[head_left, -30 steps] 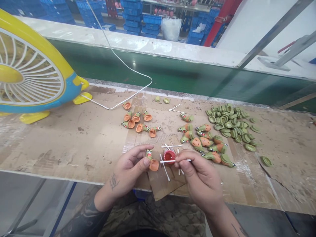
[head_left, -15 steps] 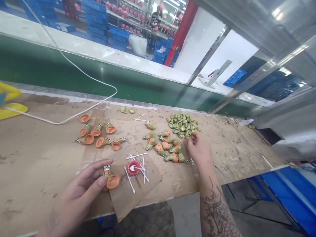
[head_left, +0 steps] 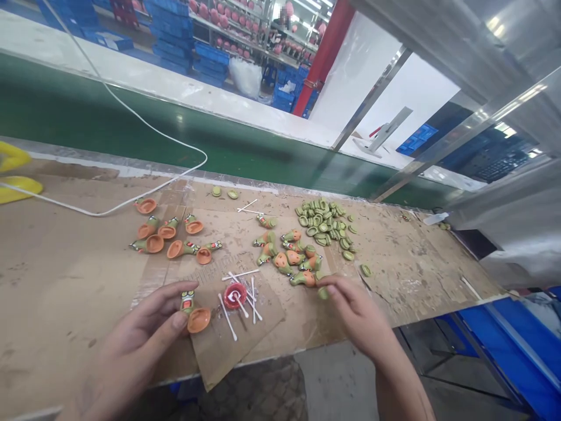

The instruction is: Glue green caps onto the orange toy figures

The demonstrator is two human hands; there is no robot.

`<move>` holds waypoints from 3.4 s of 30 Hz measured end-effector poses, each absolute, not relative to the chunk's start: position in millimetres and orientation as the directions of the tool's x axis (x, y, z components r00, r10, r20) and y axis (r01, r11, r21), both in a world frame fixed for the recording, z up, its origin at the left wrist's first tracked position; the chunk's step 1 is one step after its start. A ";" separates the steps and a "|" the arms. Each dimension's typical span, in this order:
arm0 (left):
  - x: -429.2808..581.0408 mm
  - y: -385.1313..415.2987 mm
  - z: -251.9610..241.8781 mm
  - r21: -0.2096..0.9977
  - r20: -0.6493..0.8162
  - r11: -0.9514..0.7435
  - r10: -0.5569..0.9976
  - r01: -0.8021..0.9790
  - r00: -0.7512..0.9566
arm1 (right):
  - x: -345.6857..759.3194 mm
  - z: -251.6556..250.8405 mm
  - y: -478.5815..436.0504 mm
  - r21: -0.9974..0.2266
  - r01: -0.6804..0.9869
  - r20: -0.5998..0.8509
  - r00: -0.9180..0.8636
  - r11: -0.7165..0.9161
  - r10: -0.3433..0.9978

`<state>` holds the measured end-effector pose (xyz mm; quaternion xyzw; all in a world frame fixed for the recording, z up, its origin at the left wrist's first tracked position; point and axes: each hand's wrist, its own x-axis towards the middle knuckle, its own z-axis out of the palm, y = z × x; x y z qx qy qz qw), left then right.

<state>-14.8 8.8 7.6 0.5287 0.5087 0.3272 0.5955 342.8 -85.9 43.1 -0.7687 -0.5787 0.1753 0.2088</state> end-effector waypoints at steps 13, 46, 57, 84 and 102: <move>-2.7 -12.3 26.0 0.966 -0.244 0.253 0.958 -0.046 0.149 | 290.8 26.0 -95.2 -0.502 0.852 -0.083 0.125 -0.149 0.989; 11.3 -37.3 36.6 0.984 0.106 -0.058 0.950 -0.166 0.294 | 208.4 60.0 -76.7 -0.781 0.351 0.524 -0.083 0.517 0.848; 10.2 -39.1 32.5 0.845 -0.123 0.353 0.859 -0.401 0.497 | 199.8 64.3 -72.9 -0.680 0.434 0.582 -0.170 0.590 0.795; 25.4 -50.1 47.9 0.369 -0.164 0.588 0.804 -0.720 0.572 | 177.0 66.8 -67.2 -0.689 0.464 0.507 -0.240 0.557 0.828; 40.6 -51.5 63.0 0.422 -0.302 0.576 0.817 -0.700 0.491 | 178.4 64.9 -66.1 -0.644 0.526 0.522 -0.229 0.556 0.822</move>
